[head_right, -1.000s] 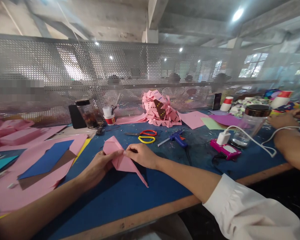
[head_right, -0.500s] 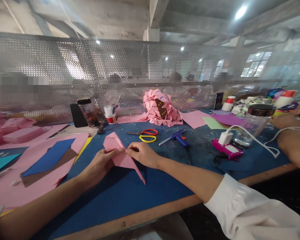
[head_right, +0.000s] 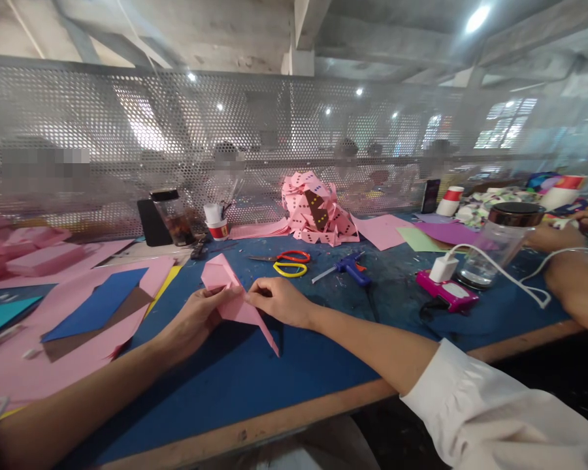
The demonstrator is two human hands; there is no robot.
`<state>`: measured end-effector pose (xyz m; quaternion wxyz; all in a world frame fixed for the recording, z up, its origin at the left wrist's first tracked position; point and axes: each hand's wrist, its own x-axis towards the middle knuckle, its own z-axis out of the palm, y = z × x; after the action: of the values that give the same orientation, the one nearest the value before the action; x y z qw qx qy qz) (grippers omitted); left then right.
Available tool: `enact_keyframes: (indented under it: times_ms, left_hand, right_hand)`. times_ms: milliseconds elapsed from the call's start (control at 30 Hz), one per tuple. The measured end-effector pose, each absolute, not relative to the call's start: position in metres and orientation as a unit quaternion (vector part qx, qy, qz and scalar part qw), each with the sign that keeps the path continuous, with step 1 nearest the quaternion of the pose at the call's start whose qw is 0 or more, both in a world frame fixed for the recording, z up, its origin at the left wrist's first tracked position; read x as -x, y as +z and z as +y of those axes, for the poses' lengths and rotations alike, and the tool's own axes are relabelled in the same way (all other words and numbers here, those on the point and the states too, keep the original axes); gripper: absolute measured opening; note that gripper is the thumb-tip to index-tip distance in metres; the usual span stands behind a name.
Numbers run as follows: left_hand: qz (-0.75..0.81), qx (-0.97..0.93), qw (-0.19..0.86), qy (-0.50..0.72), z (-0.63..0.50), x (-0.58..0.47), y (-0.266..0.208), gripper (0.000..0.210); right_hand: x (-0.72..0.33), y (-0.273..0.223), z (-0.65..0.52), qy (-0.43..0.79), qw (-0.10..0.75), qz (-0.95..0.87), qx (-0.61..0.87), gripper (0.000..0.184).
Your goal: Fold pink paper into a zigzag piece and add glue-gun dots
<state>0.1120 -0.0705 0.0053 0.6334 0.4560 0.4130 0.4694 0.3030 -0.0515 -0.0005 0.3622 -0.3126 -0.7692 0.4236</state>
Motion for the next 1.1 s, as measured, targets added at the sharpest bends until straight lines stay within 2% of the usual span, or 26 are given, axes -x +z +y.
enact_keyframes:
  times_ms: [233,367,567,700,1100]
  left_hand:
    - [0.412,-0.457,0.619,0.488,-0.068,-0.109,0.010,0.030]
    - [0.429,-0.452,0.602,0.499,-0.064,-0.106,0.013,0.035]
    - [0.432,-0.445,0.606,0.498,-0.060,-0.104,0.010,0.031]
    - [0.429,-0.447,0.610,0.495,-0.059,-0.103,0.007,0.028]
    - [0.421,-0.461,0.607,0.492,-0.058,-0.102,0.005,0.026]
  right_hand:
    - [-0.304,0.004,-0.054,0.424,0.388,-0.759,0.305,0.016]
    - [-0.307,0.007,-0.057,0.307,0.405,-0.808,0.299,0.014]
    - [-0.310,0.006,-0.058,0.134,0.369,-0.884,0.255,0.012]
    - [-0.311,0.004,-0.057,0.060,0.355,-0.902,0.237,0.009]
    - [-0.313,0.004,-0.057,0.012,0.322,-0.917,0.234,0.008]
